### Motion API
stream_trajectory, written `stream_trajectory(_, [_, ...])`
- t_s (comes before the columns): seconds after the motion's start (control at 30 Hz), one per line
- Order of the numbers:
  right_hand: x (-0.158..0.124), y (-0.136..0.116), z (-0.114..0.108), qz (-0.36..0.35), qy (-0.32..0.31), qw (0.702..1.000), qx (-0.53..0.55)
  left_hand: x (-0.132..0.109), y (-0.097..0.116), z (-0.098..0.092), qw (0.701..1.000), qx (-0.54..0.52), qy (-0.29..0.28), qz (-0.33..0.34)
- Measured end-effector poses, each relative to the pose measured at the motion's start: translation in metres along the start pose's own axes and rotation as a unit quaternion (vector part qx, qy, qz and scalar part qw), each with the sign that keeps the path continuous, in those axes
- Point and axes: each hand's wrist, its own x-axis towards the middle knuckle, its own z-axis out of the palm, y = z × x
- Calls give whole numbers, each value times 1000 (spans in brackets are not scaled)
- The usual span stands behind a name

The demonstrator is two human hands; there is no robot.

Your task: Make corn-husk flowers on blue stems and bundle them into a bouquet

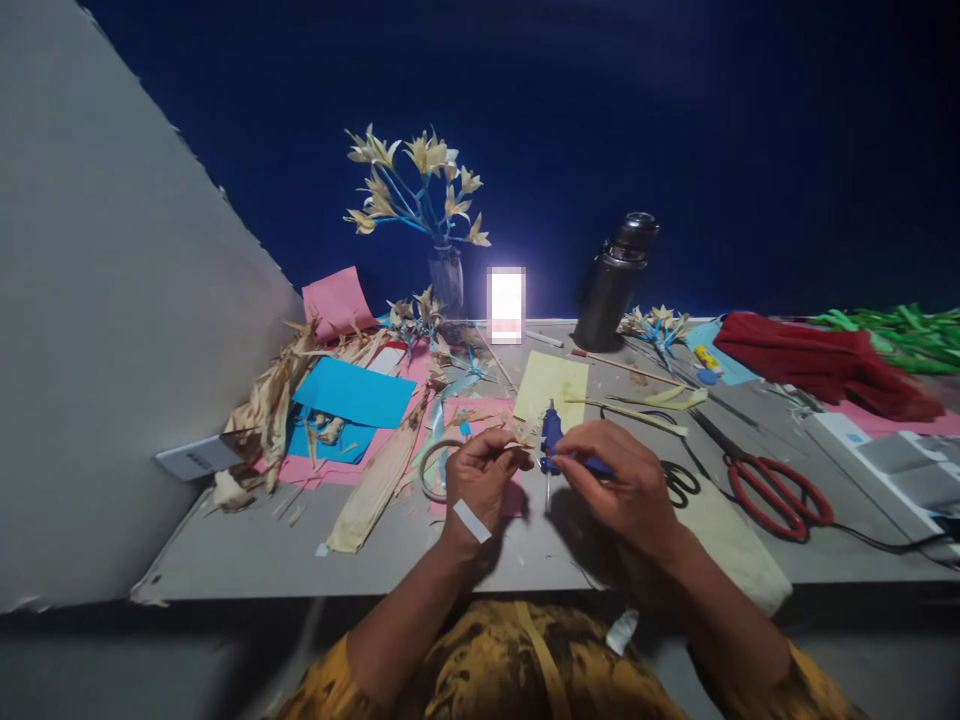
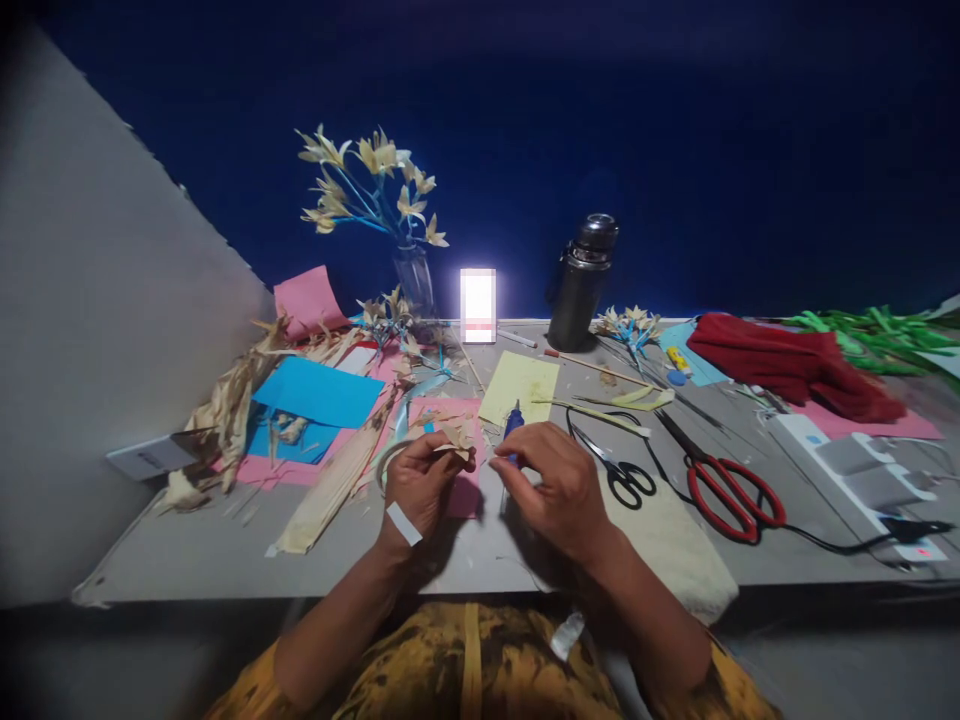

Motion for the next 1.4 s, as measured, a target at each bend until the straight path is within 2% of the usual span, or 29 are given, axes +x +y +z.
stream_trajectory(0.07, [6, -16, 4, 10, 34, 998, 42, -3, 0, 3, 1000, -5, -4, -5])
stream_trajectory(0.17, [10, -26, 11, 23, 63, 995, 73, -7, -1, 4, 1000, 4, -14, 10])
stream_trajectory(0.43, [4, -25, 16, 28, 72, 993, 86, -6, -6, -3, 994, -1, -60, 92])
stream_trajectory(0.63, [1, -23, 17, 15, 79, 992, 98, -4, -2, -6, 986, 33, -109, 122])
stream_trajectory(0.83, [-7, -18, 19, 58, 72, 974, 205, -3, 17, -8, 948, 140, -185, 220])
stream_trajectory(1.0, [-13, -18, 20, 115, 49, 953, 277, -5, 26, -8, 921, 162, -233, 268])
stream_trajectory(1.2, [-15, -12, 20, 109, 39, 951, 286, -5, 27, -9, 906, 188, -251, 282])
stream_trajectory(1.4, [-16, -8, 20, 108, 42, 943, 312, -8, 27, -5, 937, 169, -237, 194])
